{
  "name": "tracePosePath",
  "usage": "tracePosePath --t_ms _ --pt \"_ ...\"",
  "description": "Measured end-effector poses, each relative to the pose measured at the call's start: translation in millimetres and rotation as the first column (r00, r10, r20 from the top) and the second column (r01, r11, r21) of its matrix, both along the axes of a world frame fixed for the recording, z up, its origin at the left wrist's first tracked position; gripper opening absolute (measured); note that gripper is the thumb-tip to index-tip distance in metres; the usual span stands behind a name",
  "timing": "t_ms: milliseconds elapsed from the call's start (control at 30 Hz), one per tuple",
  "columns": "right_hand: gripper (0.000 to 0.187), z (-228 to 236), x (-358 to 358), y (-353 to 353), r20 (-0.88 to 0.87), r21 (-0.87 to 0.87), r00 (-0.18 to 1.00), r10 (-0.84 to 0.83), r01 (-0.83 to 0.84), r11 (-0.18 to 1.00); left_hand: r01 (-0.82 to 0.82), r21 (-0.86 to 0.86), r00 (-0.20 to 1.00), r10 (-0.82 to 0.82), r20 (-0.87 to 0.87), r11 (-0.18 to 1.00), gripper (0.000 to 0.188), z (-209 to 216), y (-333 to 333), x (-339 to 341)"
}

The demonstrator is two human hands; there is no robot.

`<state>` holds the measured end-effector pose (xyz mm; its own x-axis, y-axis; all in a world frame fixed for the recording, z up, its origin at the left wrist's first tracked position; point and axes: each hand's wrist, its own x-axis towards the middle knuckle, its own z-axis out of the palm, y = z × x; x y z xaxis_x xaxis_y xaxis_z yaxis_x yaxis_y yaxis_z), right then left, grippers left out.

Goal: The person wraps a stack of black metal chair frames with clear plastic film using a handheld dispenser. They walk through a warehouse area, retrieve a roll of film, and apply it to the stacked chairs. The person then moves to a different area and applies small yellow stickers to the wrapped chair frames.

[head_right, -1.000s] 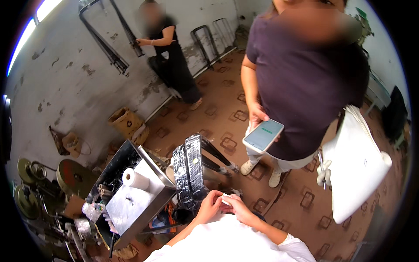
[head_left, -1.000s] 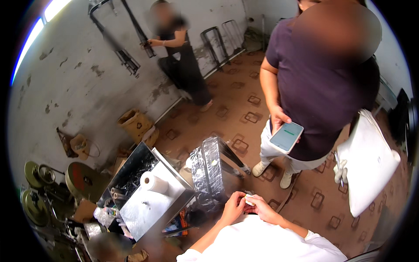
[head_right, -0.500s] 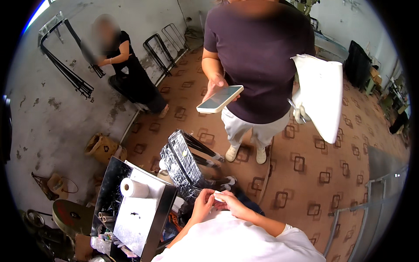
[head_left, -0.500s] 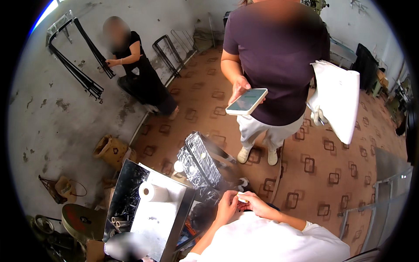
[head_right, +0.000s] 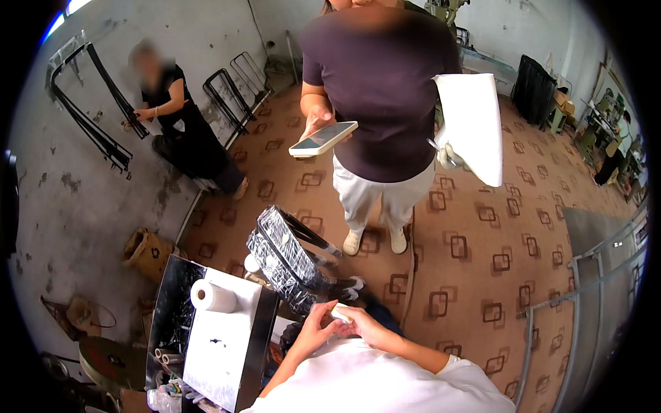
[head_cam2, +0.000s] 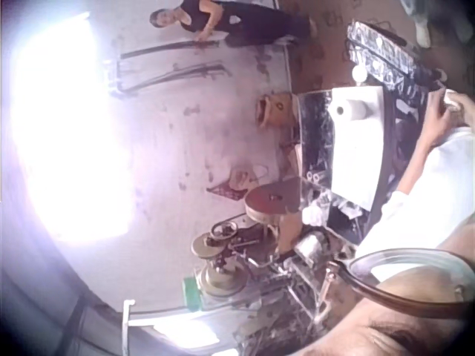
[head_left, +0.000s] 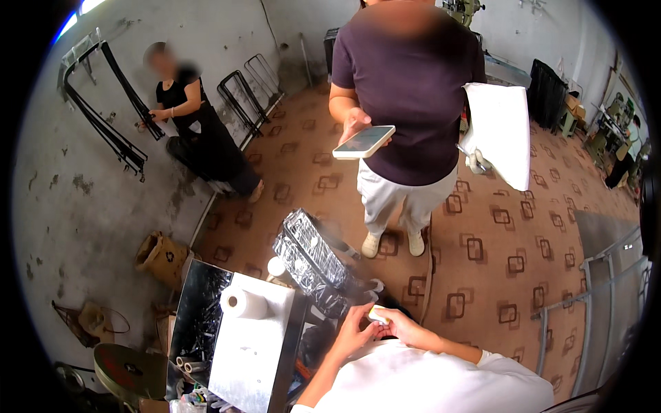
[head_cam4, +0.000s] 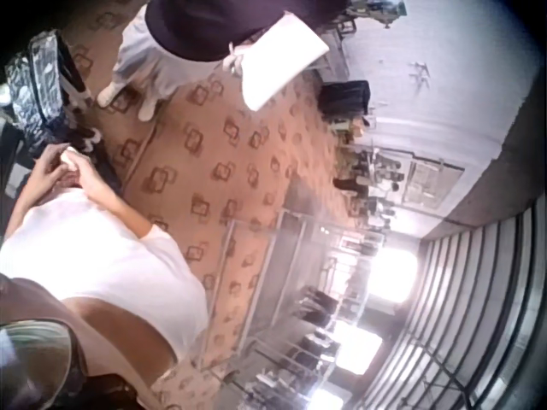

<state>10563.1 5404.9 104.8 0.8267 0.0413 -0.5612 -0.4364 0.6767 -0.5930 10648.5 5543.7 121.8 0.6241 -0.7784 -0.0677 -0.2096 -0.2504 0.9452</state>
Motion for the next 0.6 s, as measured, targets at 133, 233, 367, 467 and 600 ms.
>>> tracePosePath --t_ms 133,233,367,467,600 --pt "0.039 -2 13 -4 0.097 0.015 0.983 0.156 -0.158 0.987 0.024 -0.049 0.988 -0.016 0.156 0.999 0.042 4 7 8" --pt "0.041 6 26 -4 0.194 -0.038 0.945 0.262 -0.260 0.965 -0.067 -0.094 0.998 0.067 0.004 0.993 0.039 14 8 8" --pt "0.043 9 45 -5 0.233 -0.091 0.905 0.355 -0.343 0.935 -0.189 -0.055 0.959 0.172 -0.225 0.980 0.040 36 10 11" --pt "0.042 17 51 -10 0.245 -0.014 0.914 0.323 -0.330 0.944 -0.157 -0.137 0.986 0.147 -0.076 0.978 0.038 29 12 20" --pt "0.042 19 59 -14 0.241 -0.004 0.913 0.330 -0.339 0.941 -0.227 -0.178 0.959 0.188 -0.210 0.958 0.038 26 12 27"
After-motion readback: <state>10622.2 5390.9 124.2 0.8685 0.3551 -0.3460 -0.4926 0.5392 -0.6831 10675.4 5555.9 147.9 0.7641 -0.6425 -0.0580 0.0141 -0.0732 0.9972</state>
